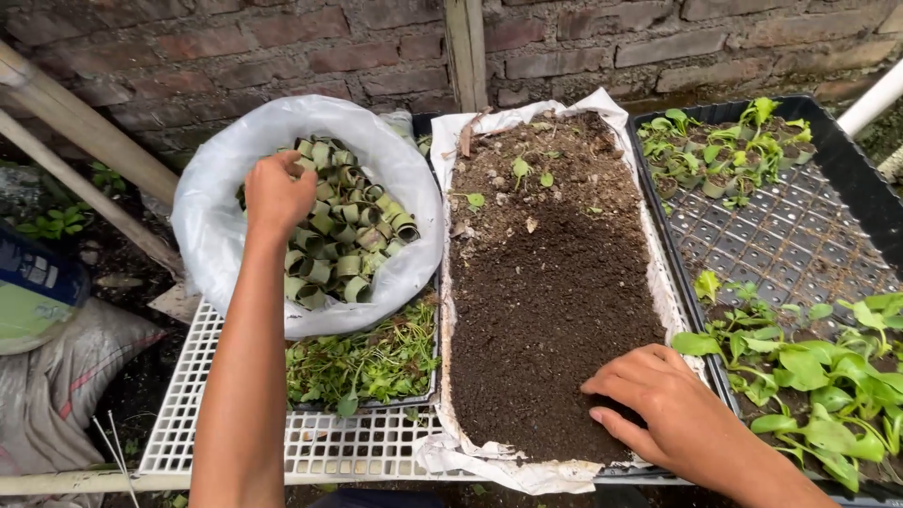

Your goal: The person plants small seedlings into a tray filled with soil. They pick up seedlings from a tray, place them into the soil, and cover the roots with soil using their hands. The person also handles rolled paper pots from a plastic bag.

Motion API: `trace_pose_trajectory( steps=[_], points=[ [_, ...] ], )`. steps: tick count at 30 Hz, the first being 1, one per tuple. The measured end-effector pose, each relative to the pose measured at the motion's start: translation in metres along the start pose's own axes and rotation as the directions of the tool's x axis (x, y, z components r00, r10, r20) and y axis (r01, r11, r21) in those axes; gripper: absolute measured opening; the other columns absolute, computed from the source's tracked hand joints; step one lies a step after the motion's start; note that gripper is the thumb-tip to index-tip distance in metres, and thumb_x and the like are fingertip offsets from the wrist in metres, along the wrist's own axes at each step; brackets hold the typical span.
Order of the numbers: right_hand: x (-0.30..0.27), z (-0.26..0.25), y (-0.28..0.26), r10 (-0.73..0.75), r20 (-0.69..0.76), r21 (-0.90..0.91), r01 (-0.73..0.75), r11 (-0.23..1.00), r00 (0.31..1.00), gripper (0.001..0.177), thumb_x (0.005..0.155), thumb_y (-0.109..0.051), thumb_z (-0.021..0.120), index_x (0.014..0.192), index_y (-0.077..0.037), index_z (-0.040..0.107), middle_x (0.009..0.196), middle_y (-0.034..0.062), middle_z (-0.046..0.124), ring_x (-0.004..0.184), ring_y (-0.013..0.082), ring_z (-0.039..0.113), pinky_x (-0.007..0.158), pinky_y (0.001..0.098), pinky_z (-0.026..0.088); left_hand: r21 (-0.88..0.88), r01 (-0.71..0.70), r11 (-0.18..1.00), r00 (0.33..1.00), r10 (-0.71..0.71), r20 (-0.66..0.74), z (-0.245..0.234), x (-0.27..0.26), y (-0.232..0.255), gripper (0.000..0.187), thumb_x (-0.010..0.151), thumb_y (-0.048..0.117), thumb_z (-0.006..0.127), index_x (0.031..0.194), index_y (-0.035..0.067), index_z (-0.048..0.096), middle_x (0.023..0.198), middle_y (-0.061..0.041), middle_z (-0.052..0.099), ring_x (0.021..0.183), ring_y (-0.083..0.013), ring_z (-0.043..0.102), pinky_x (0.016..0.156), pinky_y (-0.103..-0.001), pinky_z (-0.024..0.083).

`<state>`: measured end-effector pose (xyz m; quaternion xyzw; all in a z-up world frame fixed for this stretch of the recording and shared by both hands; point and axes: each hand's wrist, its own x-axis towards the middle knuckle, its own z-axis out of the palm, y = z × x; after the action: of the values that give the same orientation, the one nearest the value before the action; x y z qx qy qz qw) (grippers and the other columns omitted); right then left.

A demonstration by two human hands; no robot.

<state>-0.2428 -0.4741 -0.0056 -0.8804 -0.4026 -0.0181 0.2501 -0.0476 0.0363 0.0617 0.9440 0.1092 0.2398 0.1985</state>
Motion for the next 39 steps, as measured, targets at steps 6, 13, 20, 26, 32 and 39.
trace_pose_trajectory(
  steps=[6,13,20,26,32,39],
  points=[
    [0.0,0.006,0.001,0.012,0.022,-0.004,-0.012,1.0,1.0,0.026,0.096,-0.039,0.065,0.11,-0.02,0.077,0.101,-0.0058,0.076,0.094,0.0204,0.066,0.09,0.0402,0.043,0.375,-0.029,0.926,0.996,-0.005,0.089,0.038,0.007,-0.044,0.032,0.087,0.011,0.06,0.107,0.024,0.081,0.102,-0.007,0.077,0.104,-0.0348,0.064,0.088,-0.051,0.049],
    [0.0,0.014,0.013,-0.044,0.009,-0.002,0.044,0.999,0.999,0.028,0.098,-0.039,0.063,0.111,-0.018,0.076,0.104,-0.0013,0.075,0.092,0.025,0.066,0.087,0.0421,0.042,0.621,0.023,0.784,0.96,-0.191,0.205,0.055,0.02,-0.012,0.023,0.101,0.039,0.061,0.113,0.029,0.078,0.131,-0.003,0.065,0.129,-0.0332,0.048,0.106,-0.06,0.032],
    [-0.002,0.005,-0.001,-0.085,-0.048,0.005,0.085,0.996,0.995,0.025,0.098,-0.037,0.063,0.11,-0.018,0.075,0.103,-0.0025,0.074,0.091,0.0238,0.066,0.088,0.0415,0.042,0.3,-0.42,0.856,0.902,0.43,0.035,-0.01,-0.04,0.039,0.02,0.09,0.023,0.071,0.106,0.028,0.083,0.11,-0.004,0.067,0.099,-0.0355,0.061,0.074,-0.057,0.043],
    [0.002,-0.018,-0.014,-0.019,-0.03,0.012,0.019,1.0,0.999,0.023,0.097,-0.03,0.065,0.11,-0.013,0.075,0.103,0.0016,0.072,0.092,0.0253,0.062,0.091,0.0424,0.041,-0.153,-0.746,0.648,0.598,0.753,0.275,-0.023,-0.199,0.163,0.029,0.097,-0.006,0.061,0.091,0.013,0.081,0.073,0.002,0.075,0.067,-0.021,0.055,0.07,-0.03,0.05],
    [0.002,-0.011,-0.011,-0.017,-0.01,0.02,0.017,1.0,1.0,0.024,0.097,-0.031,0.066,0.111,-0.013,0.075,0.102,0.0013,0.071,0.092,0.0253,0.062,0.091,0.0417,0.041,-0.187,-0.822,0.538,0.389,0.77,0.505,0.031,-0.237,0.149,0.012,0.092,0.011,0.075,0.1,0.017,0.081,0.083,0.004,0.075,0.081,-0.0216,0.054,0.072,-0.038,0.04],
    [0.0,-0.011,-0.003,0.0,-0.006,0.011,0.0,1.0,1.0,0.026,0.097,-0.034,0.065,0.111,-0.015,0.075,0.103,0.0001,0.073,0.095,0.0238,0.064,0.092,0.0413,0.042,-0.314,-0.645,0.697,0.544,0.707,0.451,-0.007,-0.217,0.14,0.025,0.092,0.014,0.072,0.117,0.016,0.077,0.091,0.001,0.078,0.079,-0.0203,0.061,0.08,-0.038,0.046]
  ],
)
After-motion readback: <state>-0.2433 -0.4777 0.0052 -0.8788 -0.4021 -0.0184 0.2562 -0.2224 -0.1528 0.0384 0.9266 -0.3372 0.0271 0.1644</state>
